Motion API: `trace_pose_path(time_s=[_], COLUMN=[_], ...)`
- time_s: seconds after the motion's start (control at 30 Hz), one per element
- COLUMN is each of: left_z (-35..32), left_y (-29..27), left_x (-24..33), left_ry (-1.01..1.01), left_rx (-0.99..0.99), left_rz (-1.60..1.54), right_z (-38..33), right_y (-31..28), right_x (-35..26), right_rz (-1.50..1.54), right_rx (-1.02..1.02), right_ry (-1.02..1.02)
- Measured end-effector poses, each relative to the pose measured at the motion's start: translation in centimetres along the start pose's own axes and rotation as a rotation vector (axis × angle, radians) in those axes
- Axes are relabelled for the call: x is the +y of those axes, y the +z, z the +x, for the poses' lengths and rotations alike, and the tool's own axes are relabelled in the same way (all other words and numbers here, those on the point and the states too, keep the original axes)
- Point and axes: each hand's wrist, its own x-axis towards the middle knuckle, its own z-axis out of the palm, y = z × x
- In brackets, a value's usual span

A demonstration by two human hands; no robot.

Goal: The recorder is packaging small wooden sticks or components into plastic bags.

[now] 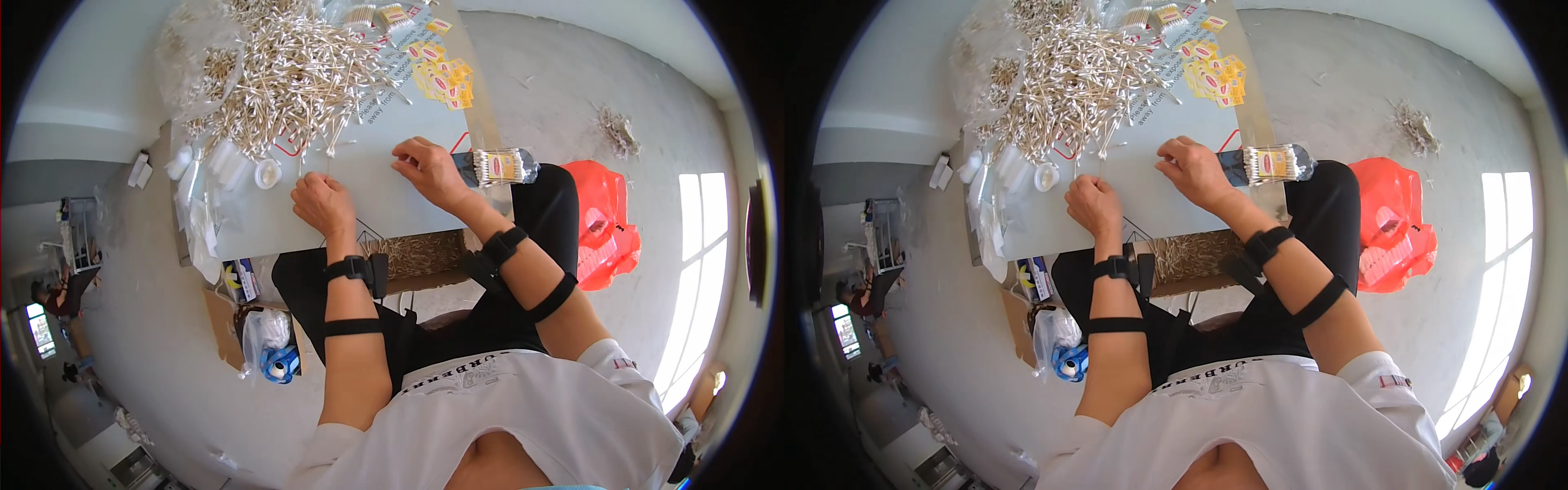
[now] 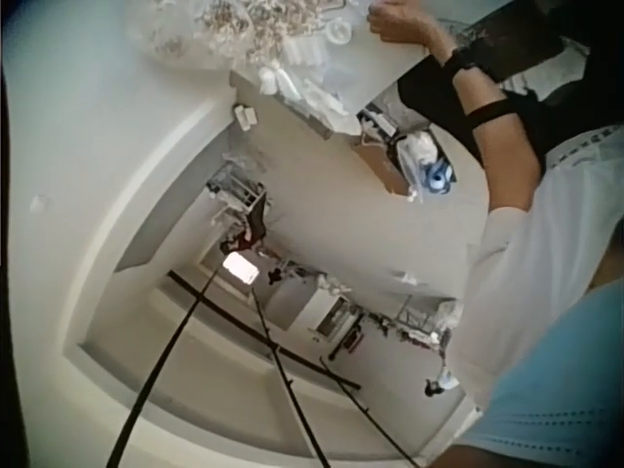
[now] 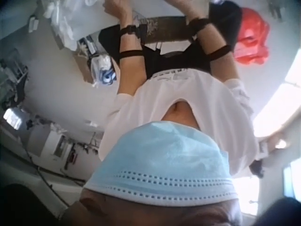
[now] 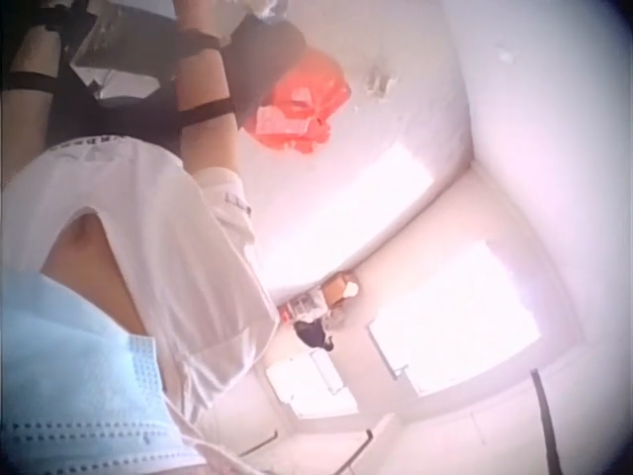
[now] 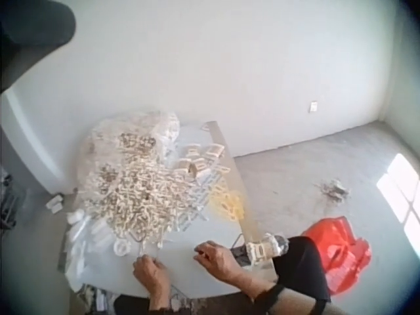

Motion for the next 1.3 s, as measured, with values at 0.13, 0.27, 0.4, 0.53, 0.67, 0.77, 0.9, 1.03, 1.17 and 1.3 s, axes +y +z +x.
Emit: trace_pose_path(time_s=[0.13,0.27,0.4,0.53,0.67,0.77,0.9,1.03,1.17,1.3], left_z=[-3.4,-3.3,-2.7,-1.3,2.5,4.8,5.3,4.0,0.0,-2.6], left_y=[-1.0,-1.1,-0.4,0.3,-0.1,-0.4,-0.7,-2.0,-6.0,-7.2], left_x=[-0.3,-1.1,-0.5,0.8,1.2,0.6,0.3,-1.6,-2.4,-2.4], left_ry=[0.094,0.292,0.449,0.381,0.356,0.589,0.576,0.38,0.344,0.381], left_rx=[0.034,0.045,-0.033,-0.024,-0.002,-0.109,-0.117,-0.121,-0.713,-1.132], left_rz=[-0.07,-0.242,-0.39,-0.681,-0.635,-0.457,-0.439,-0.61,-0.721,-0.634], right_z=[4.2,6.6,5.7,2.3,0.5,0.1,0.2,-0.4,-3.0,-3.2], right_y=[3.9,4.6,3.1,1.4,0.9,0.7,0.6,-1.2,-3.7,-2.7], right_x=[-0.9,0.1,0.7,1.1,1.0,0.6,1.0,-0.1,0.6,1.2], right_rz=[-0.135,-0.326,-0.329,-0.217,-0.185,-0.132,-0.098,0.068,-0.215,-0.193], right_rx=[0.063,0.03,-0.174,-0.048,0.024,0.034,-0.011,-0.093,-0.269,-0.198], right_ry=[-0.105,-0.258,-0.246,-0.198,-0.217,-0.17,-0.152,-0.143,-0.276,-0.241])
